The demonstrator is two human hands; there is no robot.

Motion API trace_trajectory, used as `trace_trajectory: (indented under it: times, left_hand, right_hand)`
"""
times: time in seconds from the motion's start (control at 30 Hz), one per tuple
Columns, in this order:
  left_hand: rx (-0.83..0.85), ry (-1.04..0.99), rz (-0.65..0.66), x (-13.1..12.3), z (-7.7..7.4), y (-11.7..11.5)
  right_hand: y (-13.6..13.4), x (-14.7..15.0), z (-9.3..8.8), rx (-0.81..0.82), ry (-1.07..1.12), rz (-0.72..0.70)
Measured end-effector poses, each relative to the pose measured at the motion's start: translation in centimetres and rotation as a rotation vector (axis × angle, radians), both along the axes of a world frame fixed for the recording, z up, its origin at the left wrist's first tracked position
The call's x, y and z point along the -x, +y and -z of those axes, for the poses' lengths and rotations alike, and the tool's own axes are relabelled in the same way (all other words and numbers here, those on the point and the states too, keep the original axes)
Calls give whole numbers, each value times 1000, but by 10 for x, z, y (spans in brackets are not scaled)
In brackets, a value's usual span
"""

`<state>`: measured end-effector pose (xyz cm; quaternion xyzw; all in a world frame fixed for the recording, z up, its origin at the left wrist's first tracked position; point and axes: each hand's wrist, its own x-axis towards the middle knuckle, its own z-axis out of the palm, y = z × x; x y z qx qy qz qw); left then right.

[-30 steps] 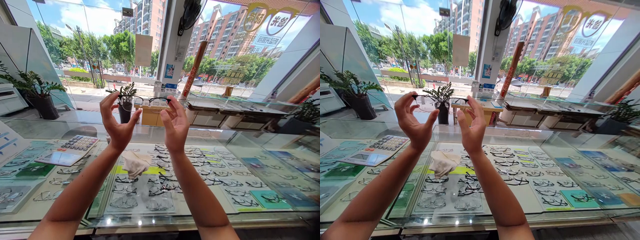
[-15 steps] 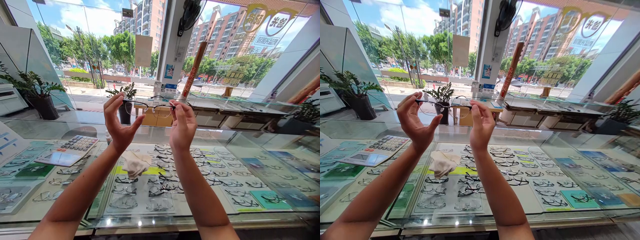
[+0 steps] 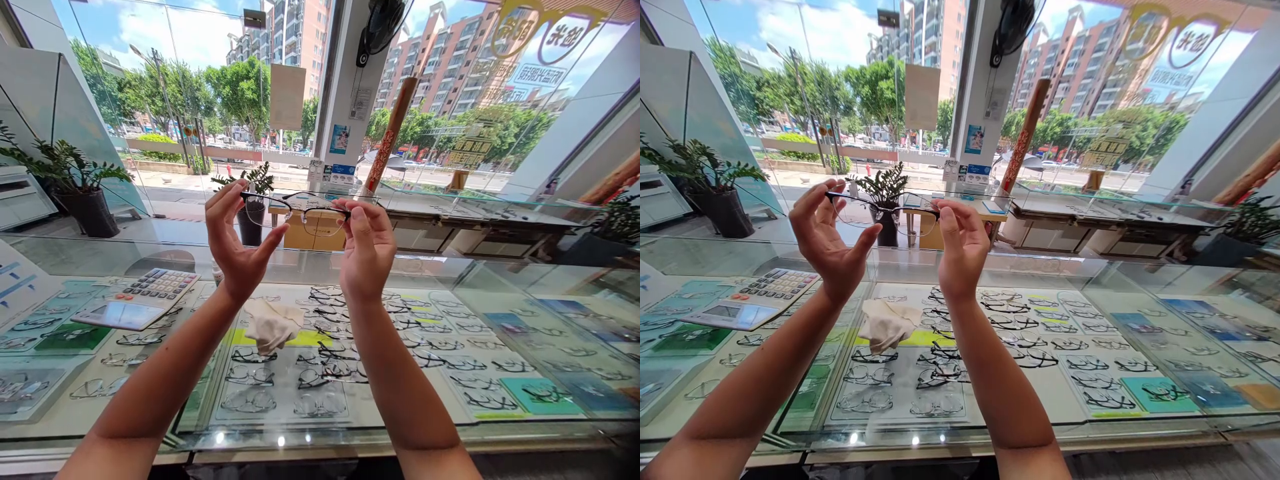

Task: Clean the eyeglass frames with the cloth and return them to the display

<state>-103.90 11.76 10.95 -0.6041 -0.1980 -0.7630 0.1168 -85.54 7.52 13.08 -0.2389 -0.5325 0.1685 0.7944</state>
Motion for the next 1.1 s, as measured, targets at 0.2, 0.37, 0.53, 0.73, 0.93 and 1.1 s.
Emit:
trace_trajectory:
  times: [0.2, 0.37, 0.53, 0.73, 0.93, 1.1]
  left_hand:
    - [-14, 12, -8, 0, 1, 1]
    - [-35, 16, 13, 0, 3, 2]
    - [4, 19, -8, -2, 5, 1]
    - [-40, 16, 1, -3, 5, 2]
    - [-60, 13, 89, -5, 2, 3]
    - [-32, 7, 189, -10, -1, 0]
  right_hand:
    - [-3, 2, -2, -37, 31, -68]
    - [-2, 1, -1, -32, 20, -40]
    - [1, -2, 3, -6, -63, 29]
    - [4, -4, 6, -40, -63, 3]
    - [4, -5, 5, -21, -60, 19]
    - [2, -5, 2, -3, -30, -21]
